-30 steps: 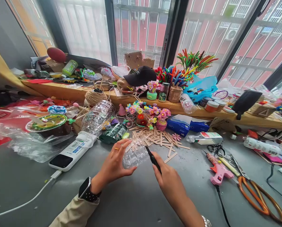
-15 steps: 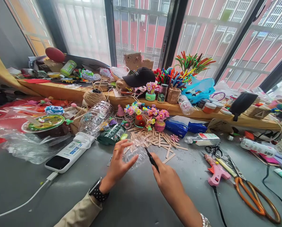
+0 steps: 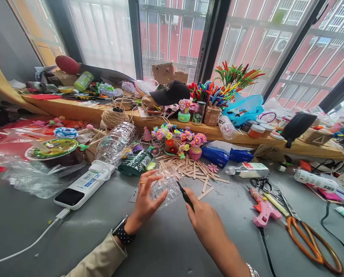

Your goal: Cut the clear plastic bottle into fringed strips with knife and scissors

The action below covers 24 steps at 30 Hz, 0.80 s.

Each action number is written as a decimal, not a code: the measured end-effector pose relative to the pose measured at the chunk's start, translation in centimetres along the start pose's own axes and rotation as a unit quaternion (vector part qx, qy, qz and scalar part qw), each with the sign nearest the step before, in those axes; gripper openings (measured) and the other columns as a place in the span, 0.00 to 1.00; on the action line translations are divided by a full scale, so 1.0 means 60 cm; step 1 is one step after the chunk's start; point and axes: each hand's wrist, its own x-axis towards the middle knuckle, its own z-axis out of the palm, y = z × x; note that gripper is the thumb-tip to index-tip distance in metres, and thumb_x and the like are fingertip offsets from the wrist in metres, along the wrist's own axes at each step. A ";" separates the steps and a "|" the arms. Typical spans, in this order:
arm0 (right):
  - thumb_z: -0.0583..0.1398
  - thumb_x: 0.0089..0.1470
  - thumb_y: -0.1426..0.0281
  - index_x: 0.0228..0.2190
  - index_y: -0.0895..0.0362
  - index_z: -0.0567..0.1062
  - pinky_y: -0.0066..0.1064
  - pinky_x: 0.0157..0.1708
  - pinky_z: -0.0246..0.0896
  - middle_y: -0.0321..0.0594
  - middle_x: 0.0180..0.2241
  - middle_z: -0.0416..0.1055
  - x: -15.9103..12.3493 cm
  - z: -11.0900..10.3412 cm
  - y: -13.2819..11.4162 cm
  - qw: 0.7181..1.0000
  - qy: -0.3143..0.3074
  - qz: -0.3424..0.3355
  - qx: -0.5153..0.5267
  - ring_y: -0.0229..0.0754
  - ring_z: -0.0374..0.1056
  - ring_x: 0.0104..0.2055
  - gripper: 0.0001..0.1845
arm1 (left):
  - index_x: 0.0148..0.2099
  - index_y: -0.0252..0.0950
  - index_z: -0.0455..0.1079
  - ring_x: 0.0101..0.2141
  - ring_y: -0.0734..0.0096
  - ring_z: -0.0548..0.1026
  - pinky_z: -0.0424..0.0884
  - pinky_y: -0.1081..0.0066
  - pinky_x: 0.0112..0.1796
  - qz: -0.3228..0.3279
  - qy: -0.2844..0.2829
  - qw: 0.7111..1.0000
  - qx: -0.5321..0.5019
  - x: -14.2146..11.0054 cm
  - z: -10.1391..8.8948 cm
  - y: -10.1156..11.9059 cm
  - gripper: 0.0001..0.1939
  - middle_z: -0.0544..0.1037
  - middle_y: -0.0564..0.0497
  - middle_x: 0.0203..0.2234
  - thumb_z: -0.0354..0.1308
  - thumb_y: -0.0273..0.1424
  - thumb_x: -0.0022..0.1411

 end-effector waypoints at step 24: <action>0.43 0.56 0.64 0.54 0.53 0.58 0.29 0.23 0.62 0.31 0.15 0.66 -0.008 -0.003 0.001 0.998 0.020 0.001 0.064 0.39 0.64 0.14 0.25 | 0.44 0.41 0.60 0.51 0.61 0.59 0.56 0.56 0.51 -0.003 -0.015 1.000 -0.008 0.008 -0.011 -0.009 0.15 0.60 0.47 0.46 0.56 0.32 0.53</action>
